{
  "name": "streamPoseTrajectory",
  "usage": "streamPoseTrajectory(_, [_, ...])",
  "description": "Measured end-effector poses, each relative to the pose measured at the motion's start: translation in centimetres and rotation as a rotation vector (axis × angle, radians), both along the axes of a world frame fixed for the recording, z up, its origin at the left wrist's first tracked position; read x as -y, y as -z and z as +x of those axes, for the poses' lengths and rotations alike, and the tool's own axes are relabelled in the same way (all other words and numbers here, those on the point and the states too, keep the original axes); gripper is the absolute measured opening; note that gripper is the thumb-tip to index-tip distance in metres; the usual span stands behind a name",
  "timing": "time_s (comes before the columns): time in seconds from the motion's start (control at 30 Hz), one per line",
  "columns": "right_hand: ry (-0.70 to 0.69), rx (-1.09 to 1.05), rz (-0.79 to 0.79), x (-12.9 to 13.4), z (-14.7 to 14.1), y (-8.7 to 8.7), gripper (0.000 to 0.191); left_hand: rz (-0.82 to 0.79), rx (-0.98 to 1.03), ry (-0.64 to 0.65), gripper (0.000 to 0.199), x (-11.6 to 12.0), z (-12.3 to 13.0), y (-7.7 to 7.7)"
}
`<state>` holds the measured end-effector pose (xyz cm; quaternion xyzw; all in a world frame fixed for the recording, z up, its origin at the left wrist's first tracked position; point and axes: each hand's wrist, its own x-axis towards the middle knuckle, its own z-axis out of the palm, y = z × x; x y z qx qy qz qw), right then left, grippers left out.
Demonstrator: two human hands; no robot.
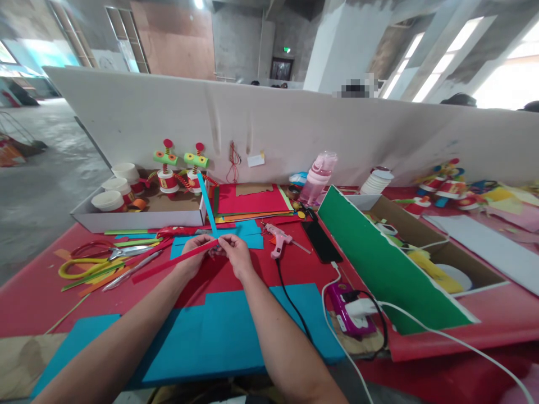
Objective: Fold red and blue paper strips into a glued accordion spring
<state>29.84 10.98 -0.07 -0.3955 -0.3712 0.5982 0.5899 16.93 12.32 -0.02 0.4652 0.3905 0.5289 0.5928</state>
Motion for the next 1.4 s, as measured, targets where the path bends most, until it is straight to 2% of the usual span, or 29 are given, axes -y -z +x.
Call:
streamPoseTrajectory(0.23, [0.034, 0.065, 0.005, -0.1, 0.0, 0.4, 0.028, 0.008, -0.02, 0.01, 0.019, 0.5, -0.1, -0.6])
streamPoseTrajectory(0.43, [0.116, 0.183, 0.096, -0.3, 0.1, 0.7, 0.024, -0.035, -0.047, -0.003, 0.02, 0.4, 0.1, -0.7])
streamPoseTrajectory(0.67, [0.217, 0.216, 0.137, 0.0, 0.1, 0.2, 0.023, -0.029, -0.028, 0.075, 0.027, 0.9, 0.4, -1.1])
streamPoseTrajectory(0.9, [0.15, 0.204, 0.114, -0.2, -0.1, 0.5, 0.024, 0.031, -0.1, -0.036, 0.023, 0.4, 0.3, -0.5])
streamPoseTrajectory(1.1, [0.174, 0.351, 0.173, -0.3, 0.2, 0.8, 0.023, 0.024, -0.169, -0.079, 0.02, 0.5, 0.2, -0.7])
streamPoseTrajectory(1.23, [0.216, 0.416, 0.195, -0.3, 0.3, 0.8, 0.024, 0.001, -0.1, -0.091, 0.022, 0.6, 0.3, -0.7])
streamPoseTrajectory(1.4, [0.24, 0.395, 0.163, -0.4, 0.3, 0.9, 0.026, -0.028, -0.028, -0.072, 0.027, 0.4, 0.3, -0.5])
